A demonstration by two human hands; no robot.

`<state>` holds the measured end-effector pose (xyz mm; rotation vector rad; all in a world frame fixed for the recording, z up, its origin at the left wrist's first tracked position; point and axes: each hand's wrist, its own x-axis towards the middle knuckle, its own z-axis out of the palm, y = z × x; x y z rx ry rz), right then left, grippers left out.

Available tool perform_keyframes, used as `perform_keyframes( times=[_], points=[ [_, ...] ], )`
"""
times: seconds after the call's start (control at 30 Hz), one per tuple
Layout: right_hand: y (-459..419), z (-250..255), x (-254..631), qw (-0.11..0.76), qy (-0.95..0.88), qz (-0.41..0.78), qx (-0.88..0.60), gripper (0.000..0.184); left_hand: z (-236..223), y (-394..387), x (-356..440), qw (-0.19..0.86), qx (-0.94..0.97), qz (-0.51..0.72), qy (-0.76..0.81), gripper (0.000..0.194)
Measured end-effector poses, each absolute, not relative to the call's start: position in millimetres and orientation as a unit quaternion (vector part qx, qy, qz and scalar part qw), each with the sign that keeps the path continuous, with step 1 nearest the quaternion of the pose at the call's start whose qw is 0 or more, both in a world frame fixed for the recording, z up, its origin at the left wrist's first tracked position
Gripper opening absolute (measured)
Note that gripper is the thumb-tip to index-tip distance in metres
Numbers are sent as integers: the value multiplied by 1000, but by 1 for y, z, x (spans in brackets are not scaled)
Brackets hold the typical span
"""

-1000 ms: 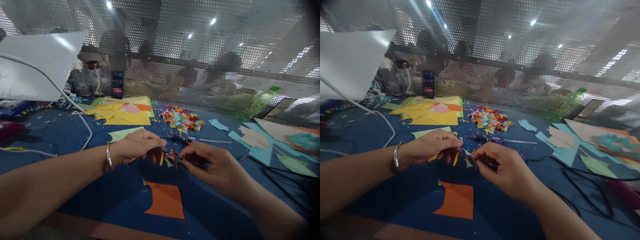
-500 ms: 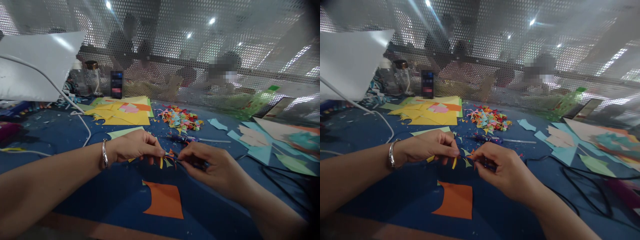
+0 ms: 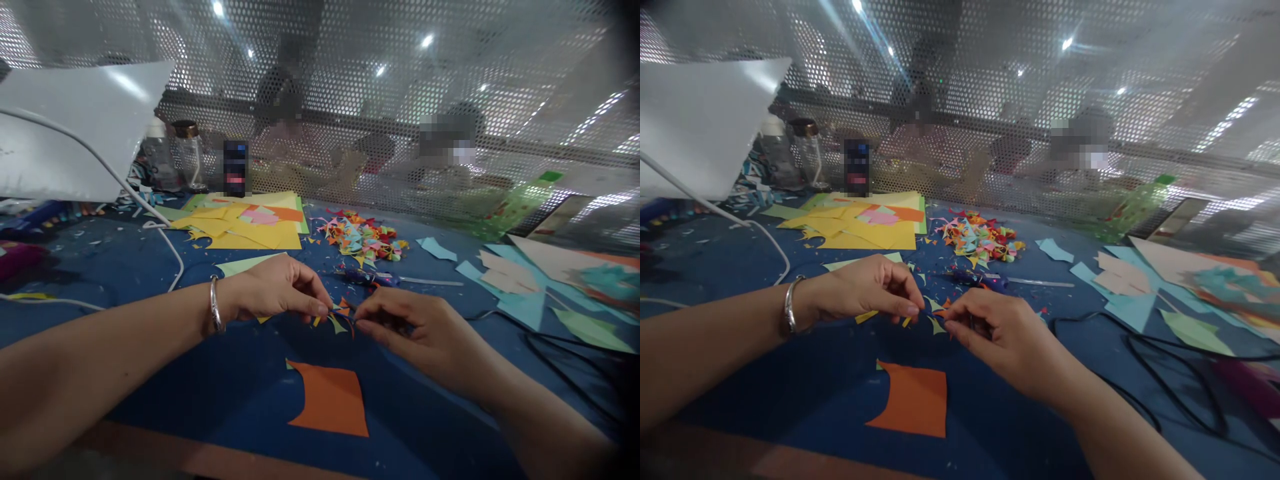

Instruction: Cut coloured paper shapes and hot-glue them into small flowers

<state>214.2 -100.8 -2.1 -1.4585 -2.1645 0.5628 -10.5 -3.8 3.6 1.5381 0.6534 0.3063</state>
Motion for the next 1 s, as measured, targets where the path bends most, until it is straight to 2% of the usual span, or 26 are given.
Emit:
perform_keyframes(
  times=[0.33, 0.7, 1.0],
  points=[
    [-100, -5, 212, 246, -792, 184, -528, 14, -1, -5, -8, 671, 674, 158, 263, 16],
    [-102, -4, 213, 233, -810, 156, -515, 10, 6, -8, -10, 649, 702, 134, 260, 48],
    [-104, -5, 211, 231, -809, 147, -521, 10, 6, -7, -9, 614, 723, 143, 281, 35]
  ],
)
